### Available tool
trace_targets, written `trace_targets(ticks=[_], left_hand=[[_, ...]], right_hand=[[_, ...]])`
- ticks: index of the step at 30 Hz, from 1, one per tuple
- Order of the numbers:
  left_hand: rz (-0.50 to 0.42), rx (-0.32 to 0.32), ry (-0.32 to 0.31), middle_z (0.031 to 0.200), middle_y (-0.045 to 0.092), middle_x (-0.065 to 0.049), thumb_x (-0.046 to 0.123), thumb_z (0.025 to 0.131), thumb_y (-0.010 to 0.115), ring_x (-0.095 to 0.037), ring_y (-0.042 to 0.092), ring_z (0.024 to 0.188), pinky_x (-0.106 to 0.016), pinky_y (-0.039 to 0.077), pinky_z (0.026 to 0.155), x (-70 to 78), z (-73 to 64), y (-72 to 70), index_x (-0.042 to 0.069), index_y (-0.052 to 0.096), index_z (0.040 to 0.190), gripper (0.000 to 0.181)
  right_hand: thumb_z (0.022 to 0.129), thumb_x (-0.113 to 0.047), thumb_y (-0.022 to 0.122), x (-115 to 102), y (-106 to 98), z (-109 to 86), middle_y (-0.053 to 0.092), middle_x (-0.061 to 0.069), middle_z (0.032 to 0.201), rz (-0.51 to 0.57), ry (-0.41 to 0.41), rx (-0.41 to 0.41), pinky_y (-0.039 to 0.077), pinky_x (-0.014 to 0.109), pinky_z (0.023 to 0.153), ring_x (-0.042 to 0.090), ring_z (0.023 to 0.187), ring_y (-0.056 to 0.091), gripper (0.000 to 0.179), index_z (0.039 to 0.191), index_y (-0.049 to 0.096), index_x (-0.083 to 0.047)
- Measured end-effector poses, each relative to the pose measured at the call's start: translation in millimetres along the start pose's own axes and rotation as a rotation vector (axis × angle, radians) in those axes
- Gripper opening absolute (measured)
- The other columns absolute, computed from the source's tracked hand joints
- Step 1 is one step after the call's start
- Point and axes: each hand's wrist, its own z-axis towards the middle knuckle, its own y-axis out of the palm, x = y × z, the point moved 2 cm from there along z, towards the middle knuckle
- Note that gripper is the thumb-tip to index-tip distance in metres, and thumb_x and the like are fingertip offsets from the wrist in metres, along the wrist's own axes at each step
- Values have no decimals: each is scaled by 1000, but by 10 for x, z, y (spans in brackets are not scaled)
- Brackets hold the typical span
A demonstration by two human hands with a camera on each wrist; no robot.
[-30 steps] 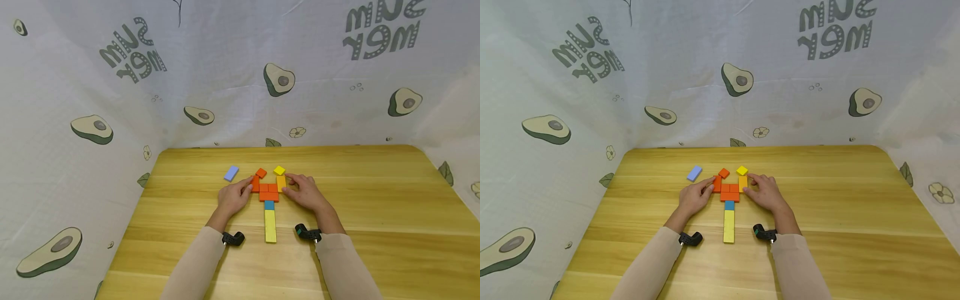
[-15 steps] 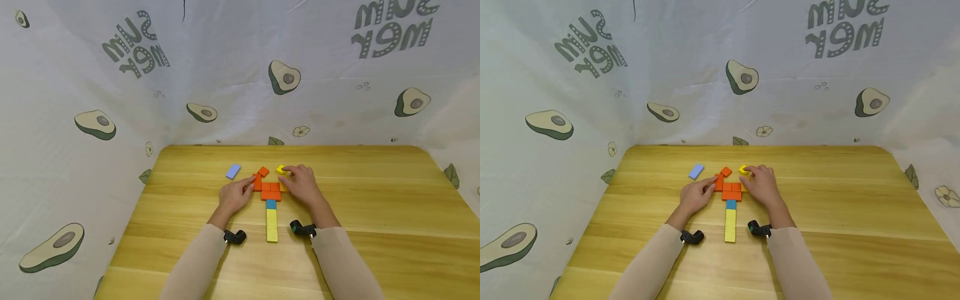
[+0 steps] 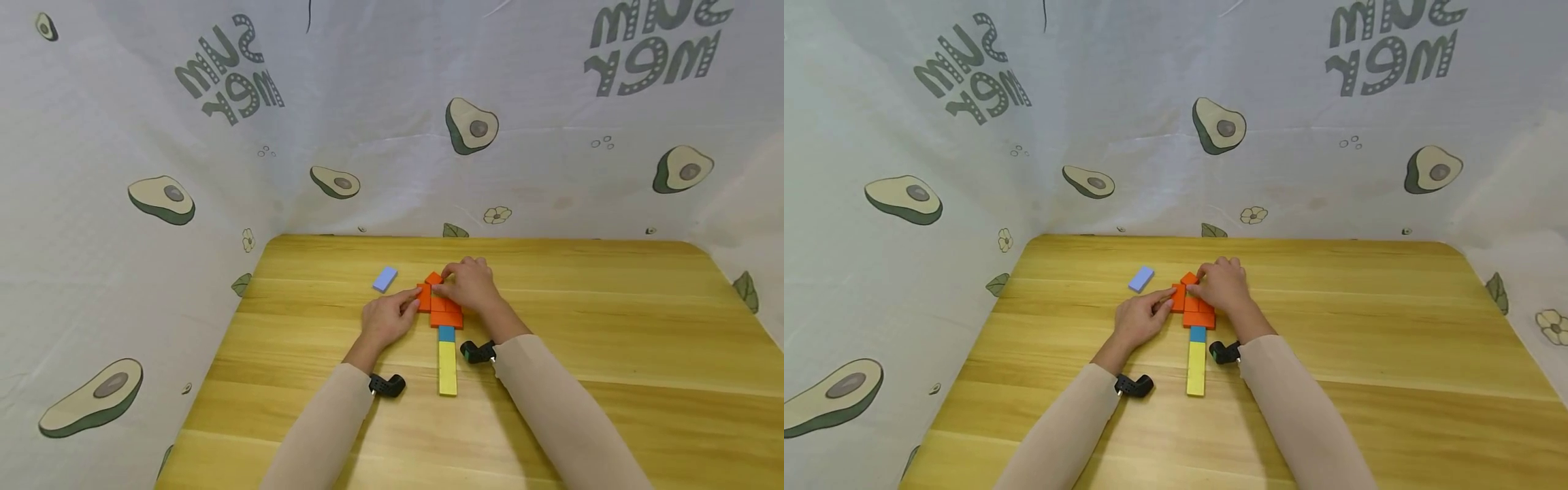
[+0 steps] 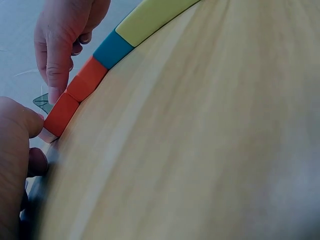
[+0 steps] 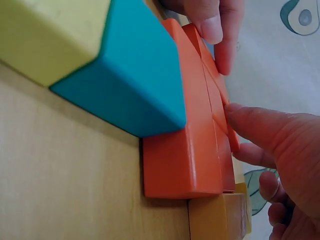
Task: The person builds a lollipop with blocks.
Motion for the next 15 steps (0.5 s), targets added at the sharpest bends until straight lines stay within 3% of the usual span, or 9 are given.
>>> trace_targets(ticks=[15], left_hand=[[7,1,10,57,47,11,49,104,49,-7,37,46,-24,26,48,-26,-1,14,41,63,140,39]], right_hand=[[93,-41,71,38,27,41,64,16,115,9,-18,-4,38,51,93,36,107,46,39,113,75,-8]])
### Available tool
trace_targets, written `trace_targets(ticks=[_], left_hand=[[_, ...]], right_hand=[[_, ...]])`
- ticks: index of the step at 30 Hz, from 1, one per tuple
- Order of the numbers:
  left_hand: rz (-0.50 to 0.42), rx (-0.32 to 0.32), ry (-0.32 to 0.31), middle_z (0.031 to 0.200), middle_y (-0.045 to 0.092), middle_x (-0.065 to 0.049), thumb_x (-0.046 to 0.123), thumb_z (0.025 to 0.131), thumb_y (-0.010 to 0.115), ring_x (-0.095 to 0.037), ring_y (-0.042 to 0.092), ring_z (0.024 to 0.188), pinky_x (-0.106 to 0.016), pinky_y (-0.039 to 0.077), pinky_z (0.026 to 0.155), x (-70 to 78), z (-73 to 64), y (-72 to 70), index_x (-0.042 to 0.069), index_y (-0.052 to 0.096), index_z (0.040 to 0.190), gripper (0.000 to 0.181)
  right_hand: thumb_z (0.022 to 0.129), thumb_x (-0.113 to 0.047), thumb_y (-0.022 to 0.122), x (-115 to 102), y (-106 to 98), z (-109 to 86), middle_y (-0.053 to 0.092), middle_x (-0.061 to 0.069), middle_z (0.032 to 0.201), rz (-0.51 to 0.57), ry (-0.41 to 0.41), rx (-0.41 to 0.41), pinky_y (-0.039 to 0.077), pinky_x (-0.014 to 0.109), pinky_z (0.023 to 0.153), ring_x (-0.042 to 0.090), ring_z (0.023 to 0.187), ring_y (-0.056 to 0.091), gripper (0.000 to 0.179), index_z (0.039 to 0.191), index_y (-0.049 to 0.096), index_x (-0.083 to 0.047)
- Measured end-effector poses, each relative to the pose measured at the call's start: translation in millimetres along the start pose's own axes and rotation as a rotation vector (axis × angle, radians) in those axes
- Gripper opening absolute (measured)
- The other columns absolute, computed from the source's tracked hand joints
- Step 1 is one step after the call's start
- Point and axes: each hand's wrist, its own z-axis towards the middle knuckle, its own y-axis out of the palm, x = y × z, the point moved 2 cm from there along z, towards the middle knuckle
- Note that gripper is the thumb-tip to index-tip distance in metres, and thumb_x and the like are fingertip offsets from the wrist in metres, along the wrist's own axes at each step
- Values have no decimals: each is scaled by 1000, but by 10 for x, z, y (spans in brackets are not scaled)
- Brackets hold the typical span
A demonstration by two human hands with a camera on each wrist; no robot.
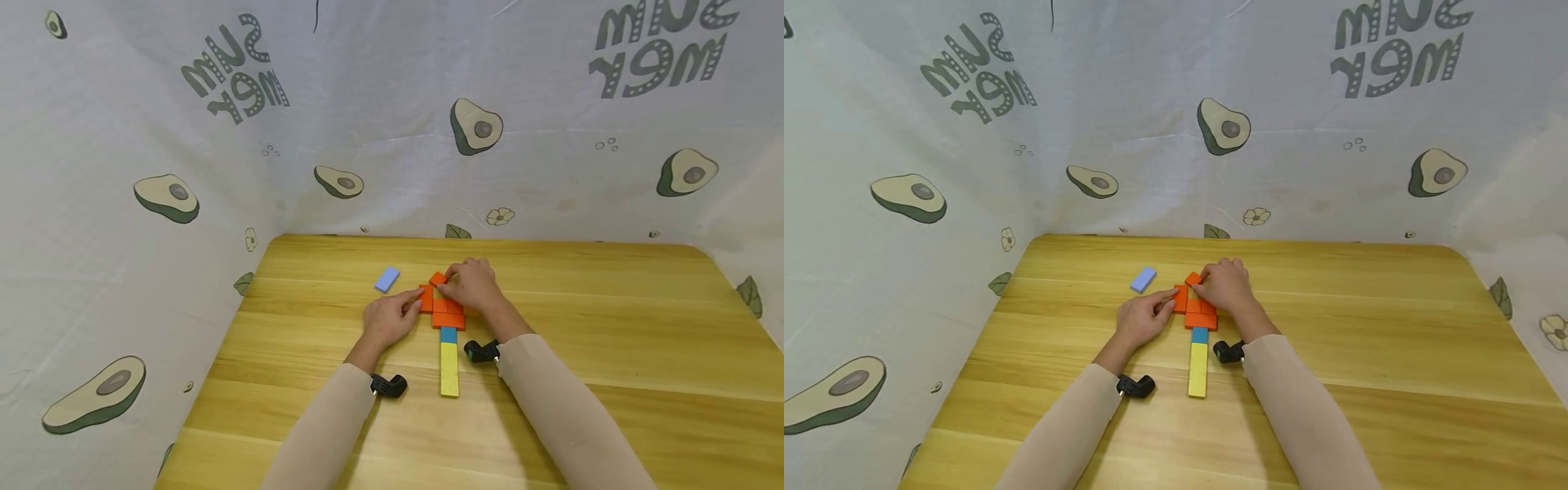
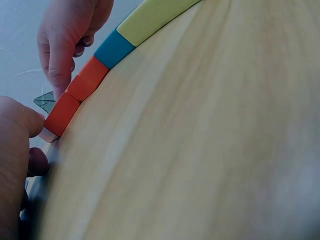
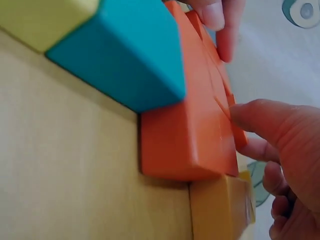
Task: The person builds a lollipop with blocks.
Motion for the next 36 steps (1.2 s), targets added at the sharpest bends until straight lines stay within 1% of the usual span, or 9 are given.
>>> trace_targets(ticks=[3,8,13,16,23,28,36], left_hand=[[-1,-4,2,59,49,12,49,104,48,-7,37,46,-24,25,48,5,-3,5,40,63,140,39],[3,-2,1,60,49,12,48,104,49,-7,37,47,-24,25,48,2,0,-5,40,62,140,39],[7,-4,-3,60,50,12,49,104,49,-7,39,48,-24,26,49,0,1,-3,41,62,140,39],[3,-5,-2,60,49,12,48,104,49,-7,39,48,-24,27,50,10,0,3,41,63,139,38],[-10,-10,-1,58,47,11,48,104,49,-8,36,47,-24,25,49,26,-6,-2,41,62,140,39],[-3,-3,-1,57,47,11,48,104,49,-8,36,46,-24,24,48,11,2,3,41,62,140,39],[11,-4,-3,55,45,10,49,104,48,-9,36,46,-25,25,48,2,3,-2,41,62,140,40]], right_hand=[[93,-39,71,56,-33,-16,63,16,115,33,-10,-28,37,49,90,36,106,45,38,115,74,-9],[94,-39,68,143,-48,0,61,17,115,38,-32,-86,37,47,87,36,106,45,40,121,73,-10],[95,-46,68,111,-37,-7,62,19,117,27,-20,-58,38,49,87,38,105,45,44,121,72,-10],[96,-46,68,108,-35,-20,62,19,116,21,-14,-49,38,50,87,38,104,45,42,120,73,-11],[97,-43,68,142,-33,-9,60,18,120,16,-17,-84,38,49,86,37,106,44,36,121,73,-17],[98,-40,66,125,-35,-8,58,17,118,21,-27,-126,38,47,84,37,107,43,34,124,73,-19],[98,-37,66,104,-38,-44,58,15,115,23,-43,-153,36,45,84,35,107,43,32,125,72,-20]])
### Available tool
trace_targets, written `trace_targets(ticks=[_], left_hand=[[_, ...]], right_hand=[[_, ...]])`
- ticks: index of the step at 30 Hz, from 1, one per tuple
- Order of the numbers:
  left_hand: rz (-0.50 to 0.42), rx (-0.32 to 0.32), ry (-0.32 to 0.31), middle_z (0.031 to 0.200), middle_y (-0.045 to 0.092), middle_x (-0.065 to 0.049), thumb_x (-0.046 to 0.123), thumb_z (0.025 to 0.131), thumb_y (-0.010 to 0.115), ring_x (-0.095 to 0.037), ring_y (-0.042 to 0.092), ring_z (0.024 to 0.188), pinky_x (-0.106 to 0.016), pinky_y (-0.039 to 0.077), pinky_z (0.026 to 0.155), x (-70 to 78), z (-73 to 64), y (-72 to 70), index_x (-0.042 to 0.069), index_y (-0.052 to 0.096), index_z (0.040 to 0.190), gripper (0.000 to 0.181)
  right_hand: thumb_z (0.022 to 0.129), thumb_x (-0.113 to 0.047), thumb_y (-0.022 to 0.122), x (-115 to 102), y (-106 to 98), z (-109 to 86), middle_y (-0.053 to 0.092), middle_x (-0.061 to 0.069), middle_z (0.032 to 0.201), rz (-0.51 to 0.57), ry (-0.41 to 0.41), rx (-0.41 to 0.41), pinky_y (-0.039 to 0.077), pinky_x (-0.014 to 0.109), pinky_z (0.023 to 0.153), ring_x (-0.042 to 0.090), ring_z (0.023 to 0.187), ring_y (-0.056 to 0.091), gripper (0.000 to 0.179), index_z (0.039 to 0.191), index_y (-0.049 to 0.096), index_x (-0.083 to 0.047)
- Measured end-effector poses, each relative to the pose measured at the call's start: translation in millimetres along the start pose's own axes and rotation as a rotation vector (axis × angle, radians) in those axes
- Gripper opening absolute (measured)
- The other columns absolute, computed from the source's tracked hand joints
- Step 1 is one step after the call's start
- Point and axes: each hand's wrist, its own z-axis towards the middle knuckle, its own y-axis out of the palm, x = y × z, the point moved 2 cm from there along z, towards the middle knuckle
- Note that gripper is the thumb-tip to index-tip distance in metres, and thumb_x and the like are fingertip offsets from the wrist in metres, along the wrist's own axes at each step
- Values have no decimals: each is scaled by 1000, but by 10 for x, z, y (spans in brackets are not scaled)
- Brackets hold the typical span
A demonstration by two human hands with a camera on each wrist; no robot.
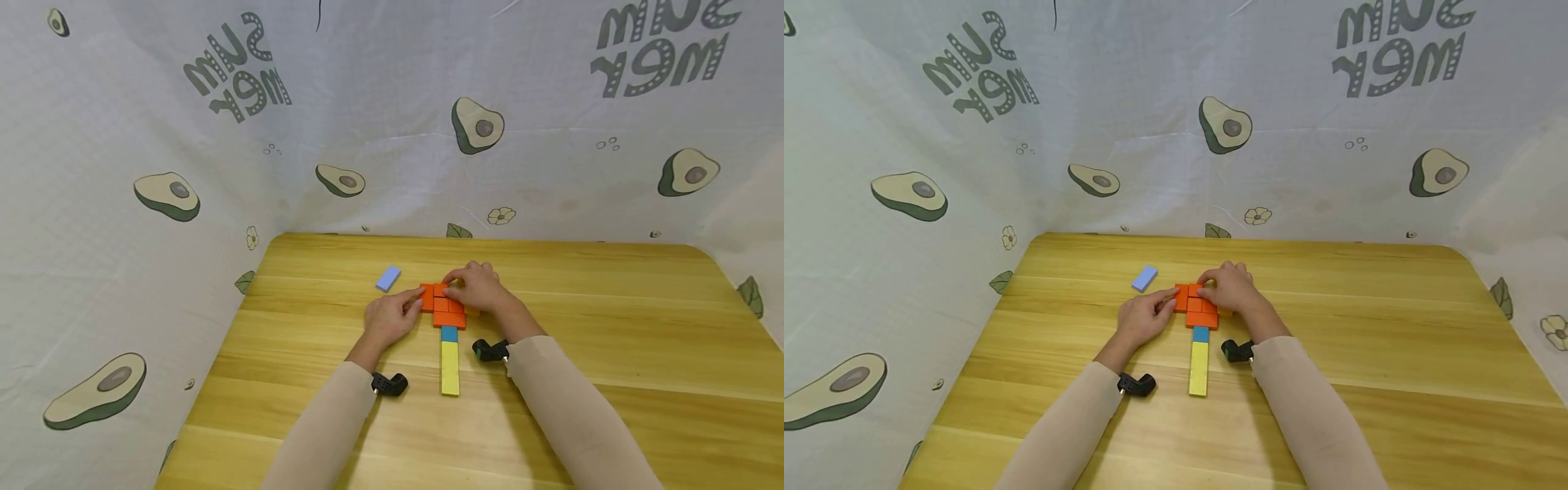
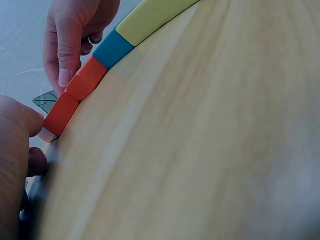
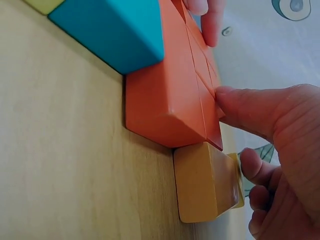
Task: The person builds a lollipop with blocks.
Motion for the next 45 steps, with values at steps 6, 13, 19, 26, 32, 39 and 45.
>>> trace_targets(ticks=[6,13,19,26,32,39,45], left_hand=[[-1,-2,-8,55,46,11,49,104,48,-8,39,47,-25,28,49,-2,0,-1,42,61,140,40],[-10,4,-2,56,46,10,49,104,49,-8,39,47,-25,26,48,3,1,-4,42,62,140,39],[-8,14,0,57,46,12,48,103,50,-6,37,46,-23,25,48,5,-2,-2,42,63,139,38],[-11,16,2,57,46,11,47,103,52,-6,34,47,-23,23,47,4,-12,-13,41,63,139,38],[-15,14,-1,57,46,11,47,103,52,-6,33,47,-23,22,47,1,-13,-16,41,64,138,38],[-18,6,-9,56,44,11,46,103,52,-6,32,46,-23,21,47,18,-10,-20,41,63,139,38],[-15,11,-5,56,43,11,46,103,52,-7,32,45,-23,21,47,17,-6,-8,41,64,138,37]], right_hand=[[98,-36,66,-28,4,-25,57,14,113,6,0,-8,35,43,83,34,106,43,30,123,73,-19],[100,-37,64,-22,4,-31,57,14,114,15,2,9,37,45,86,35,107,43,31,124,72,-20],[104,-33,58,111,-18,-21,58,19,117,157,23,105,41,49,90,38,112,44,34,131,67,-15],[109,-28,47,298,-92,-17,57,20,121,312,144,176,49,47,90,35,106,52,36,135,61,-8],[105,-34,54,372,-104,-31,62,23,122,278,200,149,49,48,92,36,104,56,40,129,61,-3],[103,-35,58,438,-86,-34,65,20,113,263,215,155,48,41,83,32,96,57,38,120,64,-2],[106,-34,53,471,-77,-25,66,22,113,229,195,201,49,47,87,35,97,58,39,121,65,-1]])
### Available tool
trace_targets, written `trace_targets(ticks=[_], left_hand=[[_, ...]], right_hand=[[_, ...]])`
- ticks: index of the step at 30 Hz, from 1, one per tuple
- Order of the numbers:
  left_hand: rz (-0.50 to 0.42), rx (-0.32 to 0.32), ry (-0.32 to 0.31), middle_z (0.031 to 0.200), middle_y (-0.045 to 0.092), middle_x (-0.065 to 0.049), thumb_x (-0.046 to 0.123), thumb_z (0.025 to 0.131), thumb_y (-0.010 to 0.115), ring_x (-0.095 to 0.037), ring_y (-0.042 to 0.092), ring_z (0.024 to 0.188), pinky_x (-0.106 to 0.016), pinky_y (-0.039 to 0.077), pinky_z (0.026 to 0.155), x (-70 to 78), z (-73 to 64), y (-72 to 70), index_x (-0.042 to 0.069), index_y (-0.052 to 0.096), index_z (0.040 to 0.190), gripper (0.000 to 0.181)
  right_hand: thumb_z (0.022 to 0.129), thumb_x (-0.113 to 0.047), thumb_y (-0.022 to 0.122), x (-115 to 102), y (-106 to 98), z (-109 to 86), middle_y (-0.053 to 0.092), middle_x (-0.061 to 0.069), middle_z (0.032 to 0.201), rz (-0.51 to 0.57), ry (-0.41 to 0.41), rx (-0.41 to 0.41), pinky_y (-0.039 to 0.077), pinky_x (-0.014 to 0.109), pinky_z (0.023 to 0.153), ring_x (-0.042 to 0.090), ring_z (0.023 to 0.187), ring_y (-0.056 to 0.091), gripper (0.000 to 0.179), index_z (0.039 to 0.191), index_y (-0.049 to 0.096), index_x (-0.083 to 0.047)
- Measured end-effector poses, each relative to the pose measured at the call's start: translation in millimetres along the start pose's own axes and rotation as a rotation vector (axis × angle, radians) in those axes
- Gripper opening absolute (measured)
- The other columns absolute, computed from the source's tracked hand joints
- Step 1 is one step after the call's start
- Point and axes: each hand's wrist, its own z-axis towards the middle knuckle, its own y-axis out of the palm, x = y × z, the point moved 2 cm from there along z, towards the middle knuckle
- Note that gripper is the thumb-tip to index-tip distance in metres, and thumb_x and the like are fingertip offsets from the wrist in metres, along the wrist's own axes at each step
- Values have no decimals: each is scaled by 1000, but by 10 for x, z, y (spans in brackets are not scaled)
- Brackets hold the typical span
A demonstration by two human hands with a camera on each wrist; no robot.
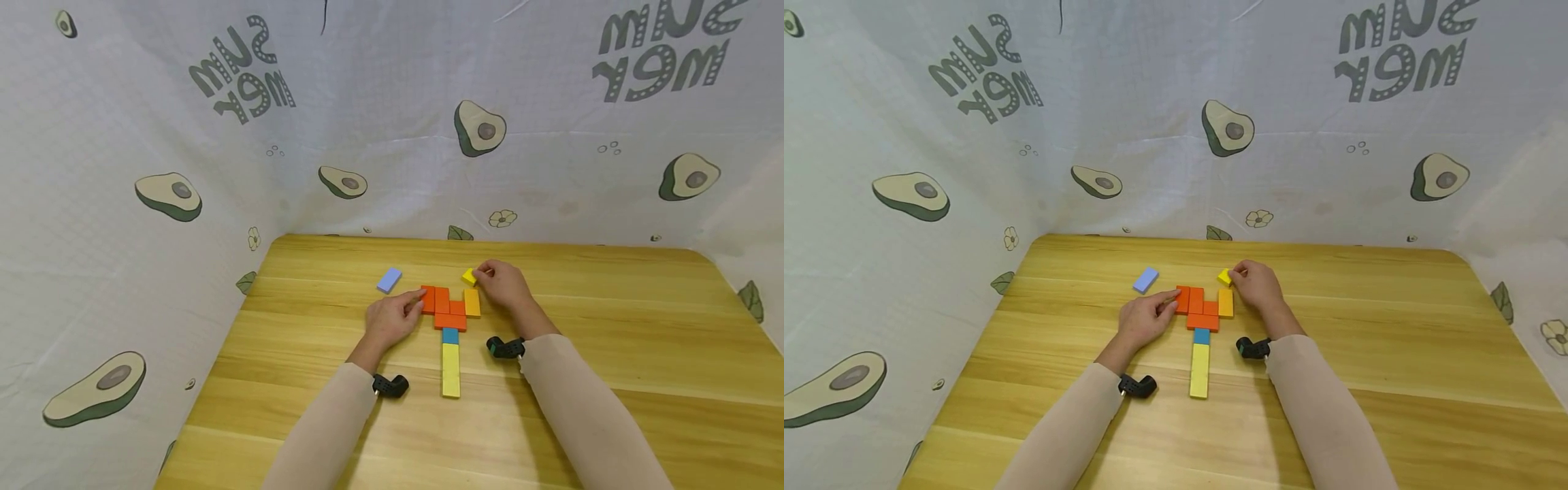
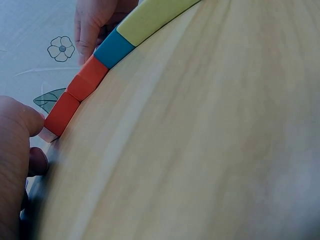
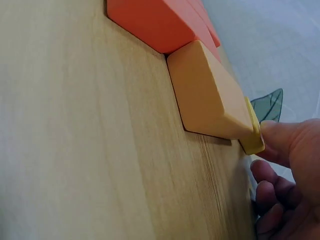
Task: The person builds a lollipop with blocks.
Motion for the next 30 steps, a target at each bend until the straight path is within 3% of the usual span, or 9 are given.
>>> trace_targets(ticks=[9,21,30], left_hand=[[-2,6,0,58,45,11,46,103,52,-7,32,46,-23,22,47,3,-4,-17,42,63,138,37],[-1,9,11,58,45,12,46,103,52,-6,31,45,-23,21,47,6,-1,-2,43,63,139,37],[2,4,7,58,45,12,46,103,52,-6,33,46,-23,22,48,16,-6,-17,42,63,139,37]], right_hand=[[95,-43,68,-30,-28,-12,65,18,115,34,53,-53,50,42,86,32,99,58,47,120,62,-4],[97,-40,66,-28,-21,-13,65,17,110,15,48,-34,49,38,82,30,94,58,45,120,62,-2],[96,-39,70,-122,-14,-76,65,14,107,117,-42,-34,47,33,79,28,92,56,43,122,66,-4]])
